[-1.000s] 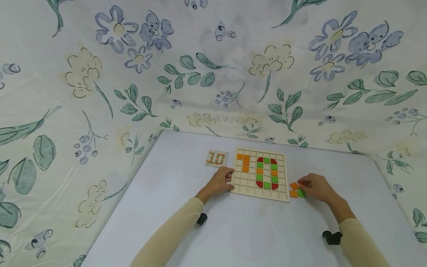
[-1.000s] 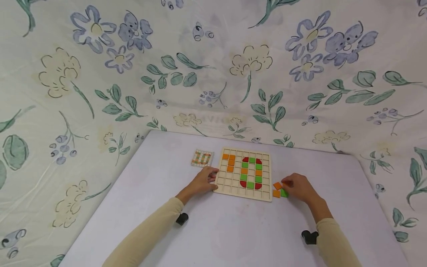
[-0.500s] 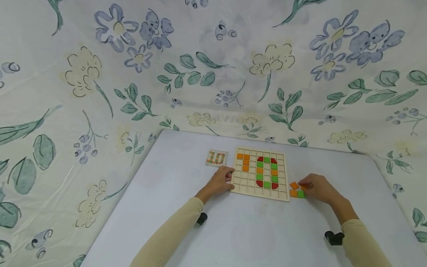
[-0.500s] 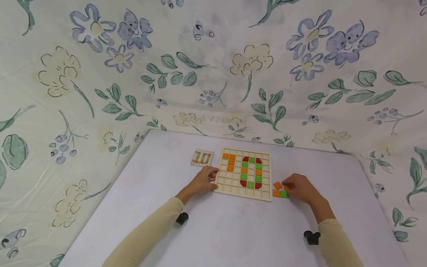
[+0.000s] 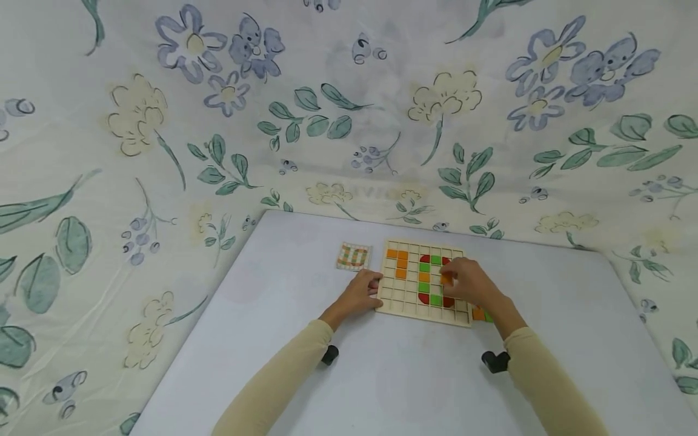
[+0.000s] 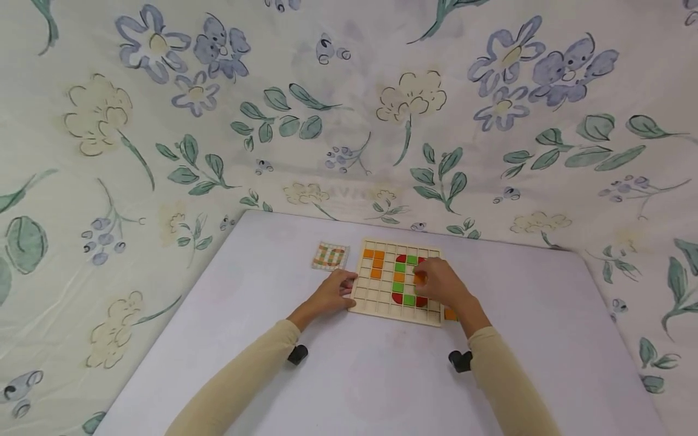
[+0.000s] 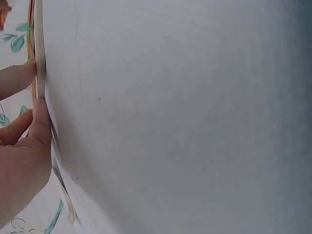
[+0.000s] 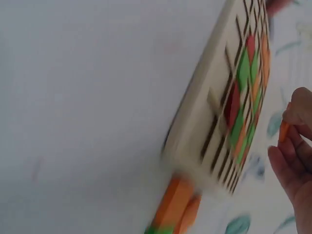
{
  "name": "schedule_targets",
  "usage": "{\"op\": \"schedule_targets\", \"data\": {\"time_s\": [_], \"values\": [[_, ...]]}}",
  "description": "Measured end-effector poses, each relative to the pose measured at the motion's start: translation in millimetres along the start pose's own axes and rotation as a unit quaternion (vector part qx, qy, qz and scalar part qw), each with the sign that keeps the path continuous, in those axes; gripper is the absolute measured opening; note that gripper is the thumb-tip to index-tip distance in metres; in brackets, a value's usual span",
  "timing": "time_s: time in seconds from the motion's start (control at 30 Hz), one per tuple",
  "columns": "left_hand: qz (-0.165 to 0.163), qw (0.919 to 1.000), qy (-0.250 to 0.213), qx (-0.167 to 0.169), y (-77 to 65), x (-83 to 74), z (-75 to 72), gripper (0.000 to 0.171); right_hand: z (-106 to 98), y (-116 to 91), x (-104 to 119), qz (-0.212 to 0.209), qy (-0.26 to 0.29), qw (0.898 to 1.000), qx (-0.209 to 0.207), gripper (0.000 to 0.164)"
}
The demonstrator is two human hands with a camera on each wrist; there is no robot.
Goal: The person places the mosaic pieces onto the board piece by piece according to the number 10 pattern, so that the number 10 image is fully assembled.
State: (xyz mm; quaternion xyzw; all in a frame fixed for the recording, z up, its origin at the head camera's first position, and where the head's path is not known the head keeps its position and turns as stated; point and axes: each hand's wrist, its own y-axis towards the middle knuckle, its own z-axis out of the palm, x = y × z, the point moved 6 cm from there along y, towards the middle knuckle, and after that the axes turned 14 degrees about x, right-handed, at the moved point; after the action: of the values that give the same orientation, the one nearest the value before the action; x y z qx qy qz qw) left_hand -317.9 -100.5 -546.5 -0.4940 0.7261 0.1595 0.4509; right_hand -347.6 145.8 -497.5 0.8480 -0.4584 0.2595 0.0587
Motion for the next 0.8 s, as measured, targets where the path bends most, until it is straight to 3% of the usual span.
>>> {"op": "schedule_targets", "data": {"time_s": [0.13,0.33,0.57,0.8], "values": [[0.001,1.0,-0.003,0.004,0.6,-1.6,2.4,0.063,22.3,26.8,29.4,-0.056,0.001,0.998,0.003,0.029],[0.001,0.9999,-0.011,0.006,1.5,-0.8,5.1,0.062,49.4,56.4,46.6,-0.039,0.003,0.999,0.031,0.033],[0.009,0.9999,-0.001,0.006,2.4,-0.3,5.2,0.062,55.8,62.5,51.6,-0.031,0.018,0.999,0.024,0.021],[0.002,1.0,0.008,0.0,-1.1,0.3,-0.2,0.062,60.3,64.7,56.0,-0.06,-0.021,0.997,0.031,0.006]]}}
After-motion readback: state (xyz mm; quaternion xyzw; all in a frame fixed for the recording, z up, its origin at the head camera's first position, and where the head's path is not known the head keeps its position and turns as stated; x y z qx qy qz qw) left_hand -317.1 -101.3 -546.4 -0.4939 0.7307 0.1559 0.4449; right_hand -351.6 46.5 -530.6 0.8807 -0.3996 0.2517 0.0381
